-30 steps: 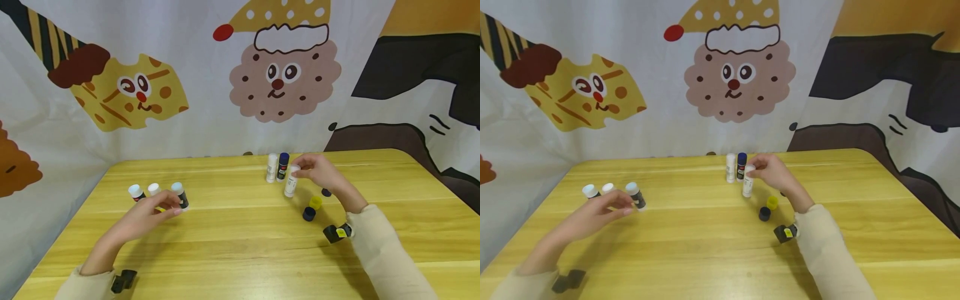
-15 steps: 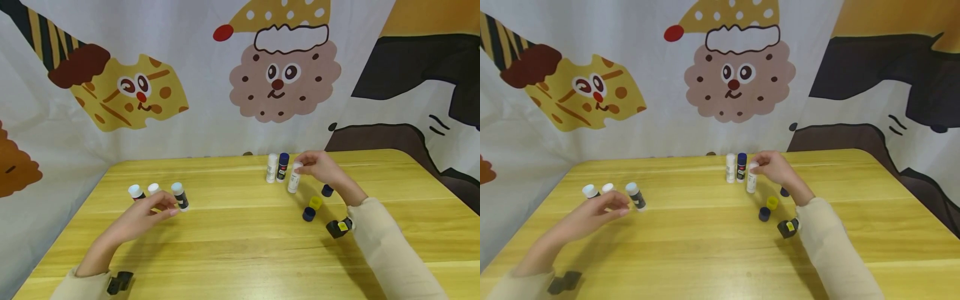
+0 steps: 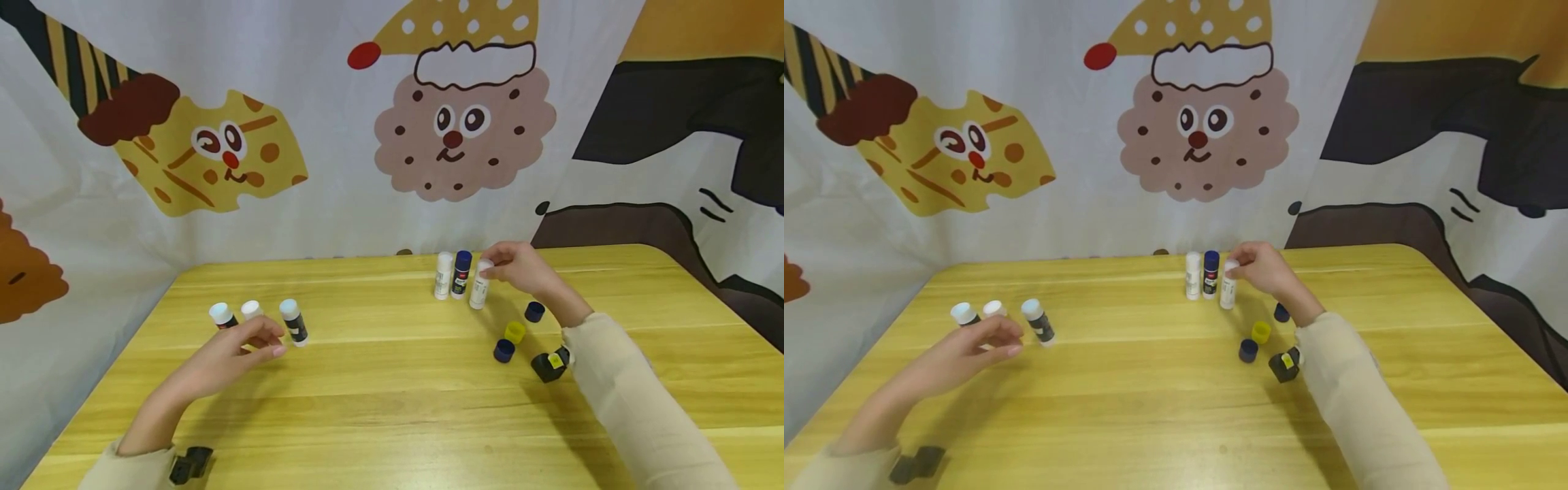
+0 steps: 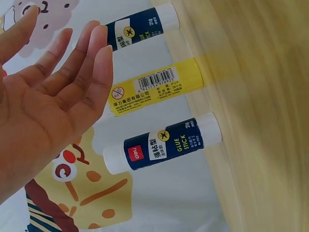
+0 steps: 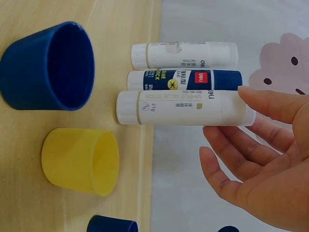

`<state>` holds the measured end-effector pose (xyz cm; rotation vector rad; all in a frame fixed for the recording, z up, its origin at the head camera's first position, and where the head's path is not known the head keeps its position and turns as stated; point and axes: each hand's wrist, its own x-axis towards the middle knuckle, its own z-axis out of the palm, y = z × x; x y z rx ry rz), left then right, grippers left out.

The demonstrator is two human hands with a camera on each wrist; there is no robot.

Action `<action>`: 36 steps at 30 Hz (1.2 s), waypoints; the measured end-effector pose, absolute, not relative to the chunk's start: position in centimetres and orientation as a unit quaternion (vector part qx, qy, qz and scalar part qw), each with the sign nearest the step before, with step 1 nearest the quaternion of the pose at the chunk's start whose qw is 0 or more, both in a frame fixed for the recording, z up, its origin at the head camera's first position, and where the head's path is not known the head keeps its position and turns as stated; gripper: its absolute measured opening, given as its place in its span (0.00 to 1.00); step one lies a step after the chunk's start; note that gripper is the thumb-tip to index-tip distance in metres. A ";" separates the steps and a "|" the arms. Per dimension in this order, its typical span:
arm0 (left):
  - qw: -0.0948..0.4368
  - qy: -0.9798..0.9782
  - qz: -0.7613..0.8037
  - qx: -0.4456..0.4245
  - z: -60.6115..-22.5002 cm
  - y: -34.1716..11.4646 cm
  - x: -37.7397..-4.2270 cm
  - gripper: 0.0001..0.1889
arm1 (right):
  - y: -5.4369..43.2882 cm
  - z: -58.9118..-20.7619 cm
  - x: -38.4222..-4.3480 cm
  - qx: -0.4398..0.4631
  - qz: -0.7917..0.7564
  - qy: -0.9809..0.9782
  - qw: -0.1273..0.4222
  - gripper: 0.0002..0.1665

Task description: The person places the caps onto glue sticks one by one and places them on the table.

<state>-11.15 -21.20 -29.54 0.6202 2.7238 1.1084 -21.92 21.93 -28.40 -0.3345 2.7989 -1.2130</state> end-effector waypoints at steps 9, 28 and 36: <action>0.073 0.907 0.366 0.197 -29.7 -21.3 -11.0 0.13 | 22.0 -28.8 -22.6 -0.097 -0.400 0.911 0.041 0.17; 0.079 0.909 0.365 0.188 -29.8 -21.9 -11.0 0.14 | 21.6 -28.9 -23.6 -0.105 -0.399 0.910 0.031 0.14; 0.084 0.909 0.366 0.180 -29.7 -21.9 -10.9 0.15 | 21.7 -28.9 -23.6 -0.107 -0.401 0.910 0.020 0.15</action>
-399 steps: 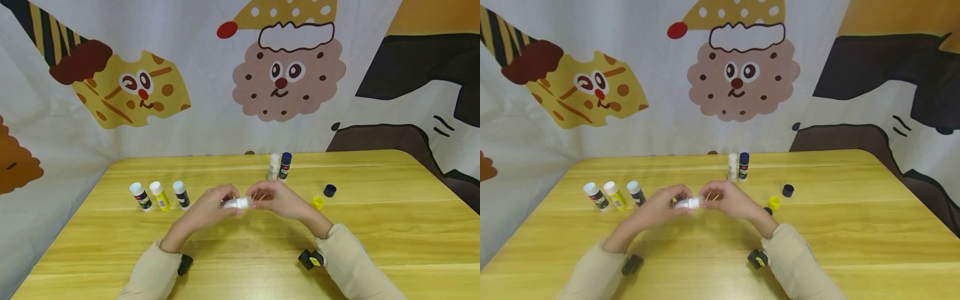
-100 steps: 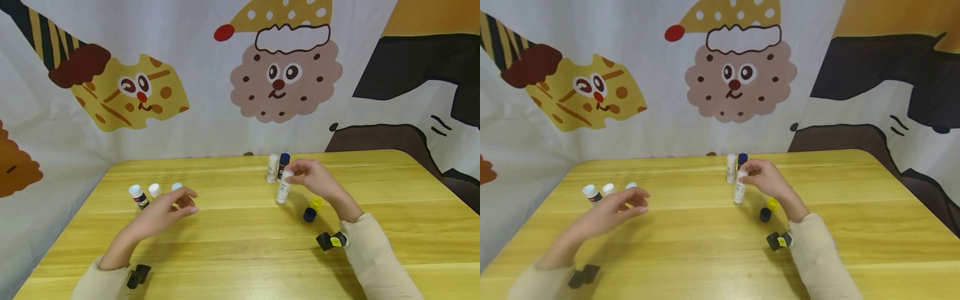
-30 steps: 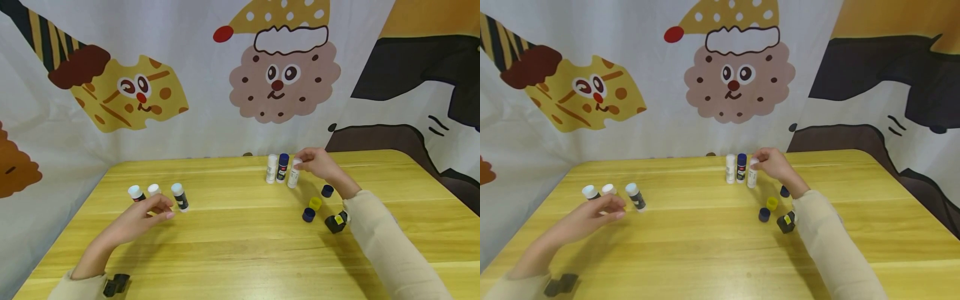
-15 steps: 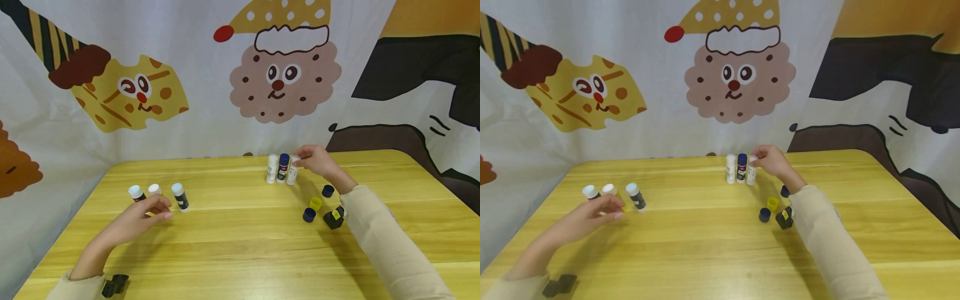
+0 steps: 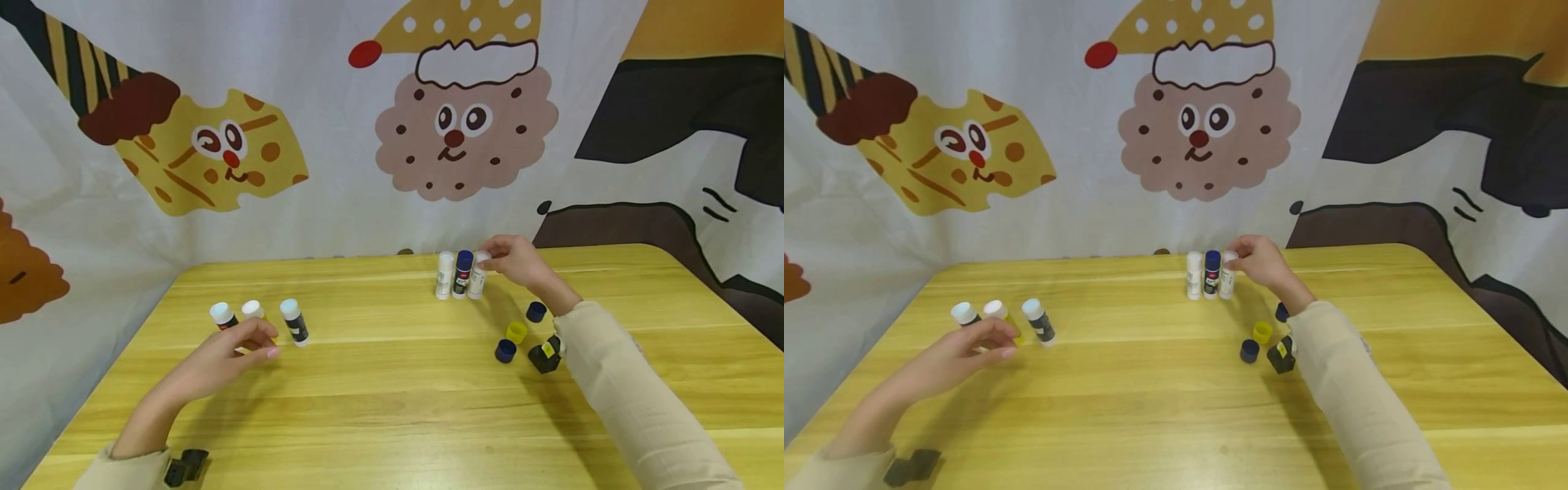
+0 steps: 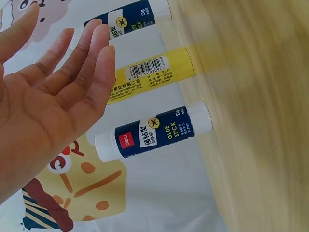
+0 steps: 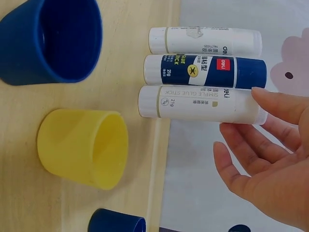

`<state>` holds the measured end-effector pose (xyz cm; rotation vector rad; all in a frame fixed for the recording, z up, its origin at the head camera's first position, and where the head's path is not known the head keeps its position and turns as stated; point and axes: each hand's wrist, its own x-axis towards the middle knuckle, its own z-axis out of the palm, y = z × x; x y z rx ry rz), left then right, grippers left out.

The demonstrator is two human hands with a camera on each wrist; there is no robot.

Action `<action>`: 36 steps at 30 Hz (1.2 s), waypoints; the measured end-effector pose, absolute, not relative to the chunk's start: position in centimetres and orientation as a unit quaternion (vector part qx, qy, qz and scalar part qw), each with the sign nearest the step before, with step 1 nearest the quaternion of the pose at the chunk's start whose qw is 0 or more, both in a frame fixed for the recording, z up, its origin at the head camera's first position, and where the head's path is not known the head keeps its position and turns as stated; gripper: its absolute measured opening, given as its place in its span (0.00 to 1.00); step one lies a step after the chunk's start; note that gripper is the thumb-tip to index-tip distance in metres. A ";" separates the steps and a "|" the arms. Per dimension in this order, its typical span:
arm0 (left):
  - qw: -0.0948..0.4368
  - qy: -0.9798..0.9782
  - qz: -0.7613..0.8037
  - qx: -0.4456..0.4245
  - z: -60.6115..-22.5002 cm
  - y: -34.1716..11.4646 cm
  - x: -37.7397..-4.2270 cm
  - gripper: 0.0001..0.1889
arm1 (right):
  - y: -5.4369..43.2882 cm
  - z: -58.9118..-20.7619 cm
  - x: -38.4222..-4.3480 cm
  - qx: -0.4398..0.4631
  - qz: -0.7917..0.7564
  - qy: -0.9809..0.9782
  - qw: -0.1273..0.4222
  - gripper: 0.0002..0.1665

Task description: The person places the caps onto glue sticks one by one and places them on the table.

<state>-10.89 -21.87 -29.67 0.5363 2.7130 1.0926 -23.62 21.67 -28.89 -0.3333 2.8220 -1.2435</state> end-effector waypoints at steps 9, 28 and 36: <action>0.081 0.906 0.370 0.188 -29.6 -22.0 -10.9 0.14 | 21.7 -28.9 -23.5 -0.108 -0.408 0.906 0.025 0.17; 0.076 0.906 0.372 0.187 -30.0 -22.0 -11.1 0.17 | 22.4 -29.3 -23.4 -0.108 -0.421 0.900 0.027 0.18; 0.038 0.910 0.373 0.178 -30.2 -21.9 -11.1 0.17 | 23.1 -29.0 -23.1 -0.112 -0.422 0.899 0.020 0.21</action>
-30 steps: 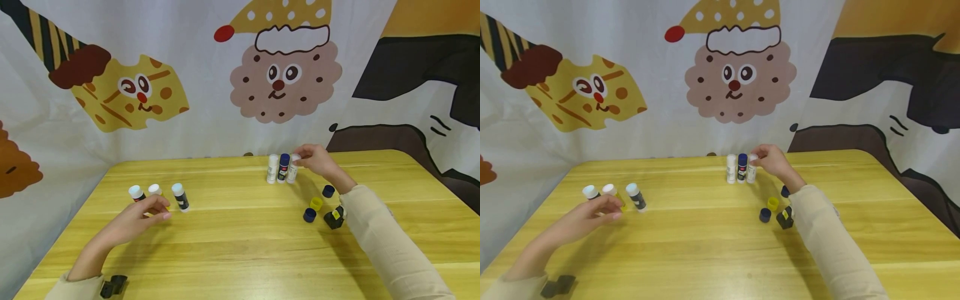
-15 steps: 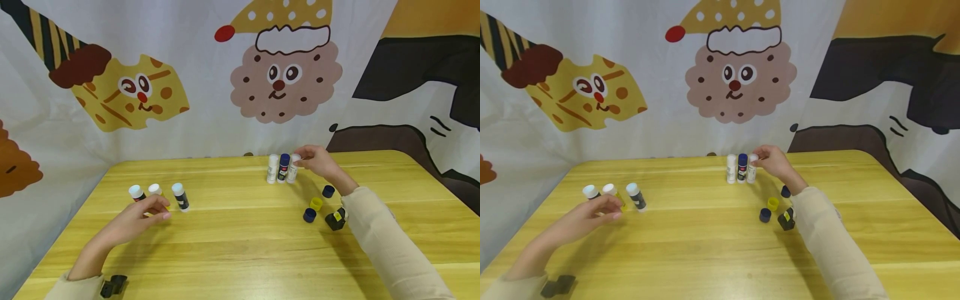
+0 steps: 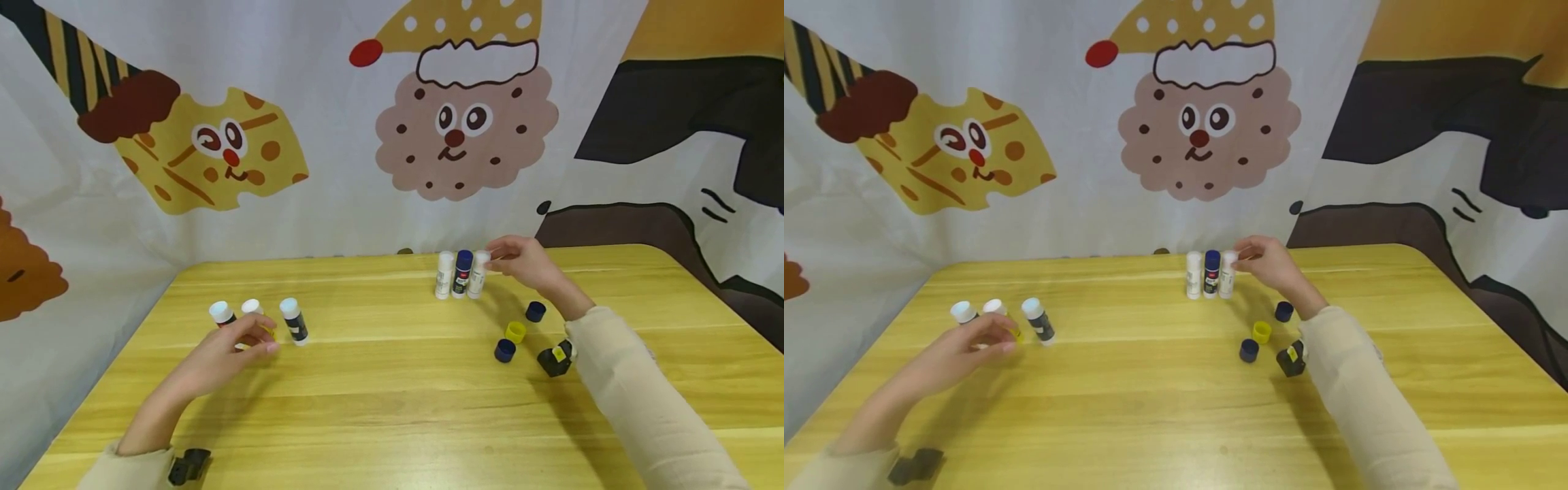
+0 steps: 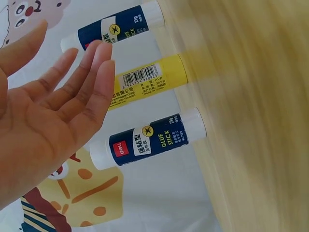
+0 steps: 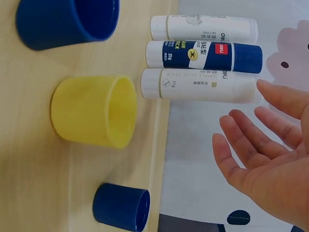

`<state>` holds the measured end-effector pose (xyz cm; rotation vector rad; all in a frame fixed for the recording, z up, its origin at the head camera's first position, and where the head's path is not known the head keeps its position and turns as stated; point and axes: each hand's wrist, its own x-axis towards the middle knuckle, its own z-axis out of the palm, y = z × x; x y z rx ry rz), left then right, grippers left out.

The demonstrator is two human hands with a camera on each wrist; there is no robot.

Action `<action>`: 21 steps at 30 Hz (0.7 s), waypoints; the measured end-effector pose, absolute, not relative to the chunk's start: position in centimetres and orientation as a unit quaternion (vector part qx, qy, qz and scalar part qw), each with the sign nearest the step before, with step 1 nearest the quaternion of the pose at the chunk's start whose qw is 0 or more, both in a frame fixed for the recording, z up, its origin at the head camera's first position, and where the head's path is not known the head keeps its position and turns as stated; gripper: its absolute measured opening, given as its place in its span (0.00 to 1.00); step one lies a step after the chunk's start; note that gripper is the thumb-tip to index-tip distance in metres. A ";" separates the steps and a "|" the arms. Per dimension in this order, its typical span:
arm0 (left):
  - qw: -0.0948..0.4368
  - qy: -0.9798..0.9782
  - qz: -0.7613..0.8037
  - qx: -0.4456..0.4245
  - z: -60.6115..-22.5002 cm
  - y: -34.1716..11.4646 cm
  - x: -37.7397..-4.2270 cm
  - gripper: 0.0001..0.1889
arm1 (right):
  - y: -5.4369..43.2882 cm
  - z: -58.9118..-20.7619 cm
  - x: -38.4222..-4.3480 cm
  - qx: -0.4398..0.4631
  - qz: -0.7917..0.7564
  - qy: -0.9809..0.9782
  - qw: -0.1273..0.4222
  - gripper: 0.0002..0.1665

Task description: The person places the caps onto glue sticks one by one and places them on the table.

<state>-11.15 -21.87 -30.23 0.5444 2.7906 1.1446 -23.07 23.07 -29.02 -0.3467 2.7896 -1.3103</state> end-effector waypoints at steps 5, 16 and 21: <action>0.026 0.916 0.365 0.164 -30.2 -21.7 -11.1 0.18 | 23.5 -28.8 -22.8 -0.120 -0.422 0.898 0.018 0.21; 0.046 0.921 0.357 0.147 -30.4 -21.3 -11.4 0.24 | 24.2 -28.1 -21.9 -0.117 -0.409 0.905 0.026 0.21; 0.040 0.922 0.356 0.147 -30.6 -21.1 -11.4 0.24 | 24.6 -28.2 -21.5 -0.120 -0.400 0.908 0.025 0.21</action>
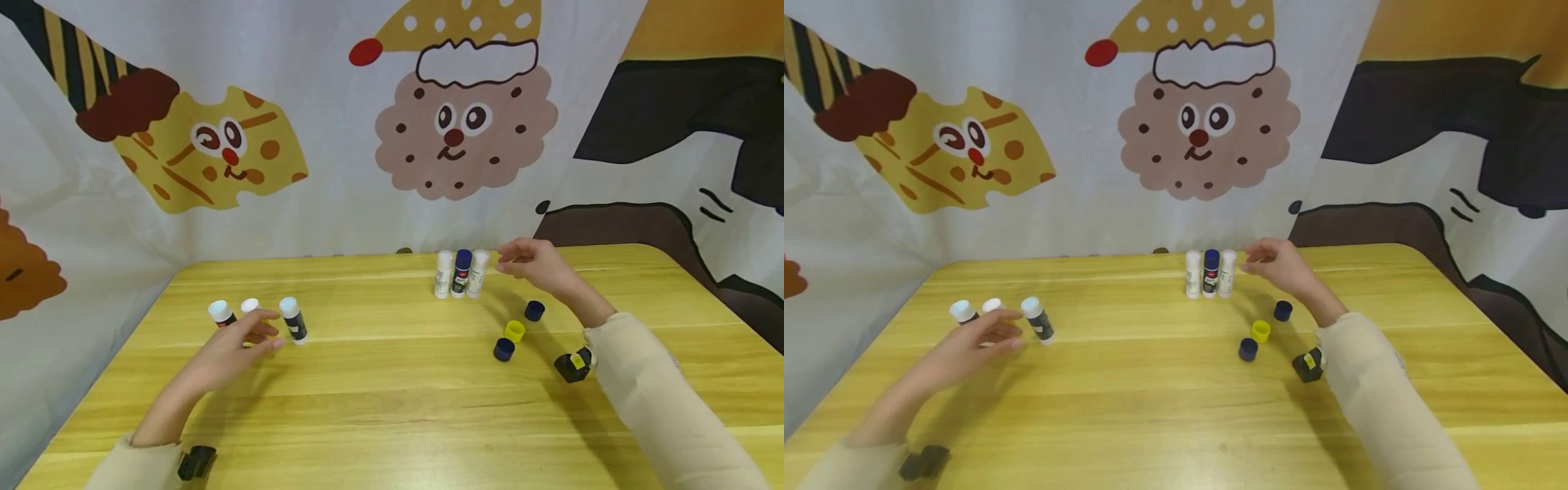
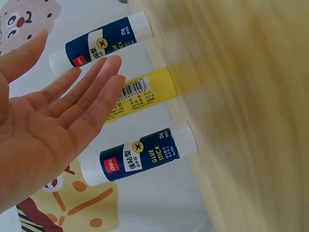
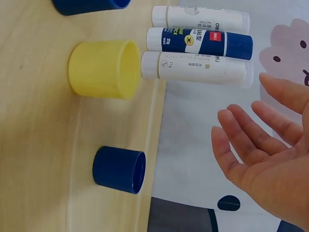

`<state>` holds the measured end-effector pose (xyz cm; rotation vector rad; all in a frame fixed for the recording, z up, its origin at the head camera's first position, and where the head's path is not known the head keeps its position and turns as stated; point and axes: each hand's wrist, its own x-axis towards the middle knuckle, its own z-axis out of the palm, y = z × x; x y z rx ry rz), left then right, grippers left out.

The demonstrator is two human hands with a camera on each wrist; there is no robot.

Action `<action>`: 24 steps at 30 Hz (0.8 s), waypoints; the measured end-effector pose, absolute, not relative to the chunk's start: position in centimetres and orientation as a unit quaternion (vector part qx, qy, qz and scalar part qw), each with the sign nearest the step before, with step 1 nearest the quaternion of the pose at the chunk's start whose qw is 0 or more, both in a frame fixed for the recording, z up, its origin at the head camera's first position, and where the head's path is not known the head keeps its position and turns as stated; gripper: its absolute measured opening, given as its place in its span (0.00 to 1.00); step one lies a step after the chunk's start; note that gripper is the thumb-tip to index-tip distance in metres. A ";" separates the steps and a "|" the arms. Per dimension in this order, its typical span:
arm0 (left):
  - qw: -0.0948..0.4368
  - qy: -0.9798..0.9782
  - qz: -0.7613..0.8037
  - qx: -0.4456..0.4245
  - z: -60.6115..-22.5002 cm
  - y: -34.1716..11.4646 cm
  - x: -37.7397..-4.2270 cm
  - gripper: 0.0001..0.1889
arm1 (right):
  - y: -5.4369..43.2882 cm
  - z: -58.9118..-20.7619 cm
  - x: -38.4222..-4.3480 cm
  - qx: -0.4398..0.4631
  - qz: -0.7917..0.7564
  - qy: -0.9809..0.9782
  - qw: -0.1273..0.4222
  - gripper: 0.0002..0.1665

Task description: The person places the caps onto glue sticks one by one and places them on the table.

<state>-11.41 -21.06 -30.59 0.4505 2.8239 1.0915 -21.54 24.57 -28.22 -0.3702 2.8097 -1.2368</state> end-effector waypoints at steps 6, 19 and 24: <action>0.021 0.925 0.353 0.140 -30.7 -20.8 -11.7 0.23 | 25.2 -28.5 -21.2 -0.116 -0.395 0.911 0.021 0.20; 0.022 0.927 0.357 0.109 -30.8 -20.1 -12.1 0.25 | 25.9 -28.9 -20.2 -0.131 -0.384 0.914 0.018 0.22; 0.031 0.925 0.362 0.108 -30.8 -20.1 -12.3 0.26 | 26.1 -29.0 -19.8 -0.136 -0.381 0.914 0.019 0.22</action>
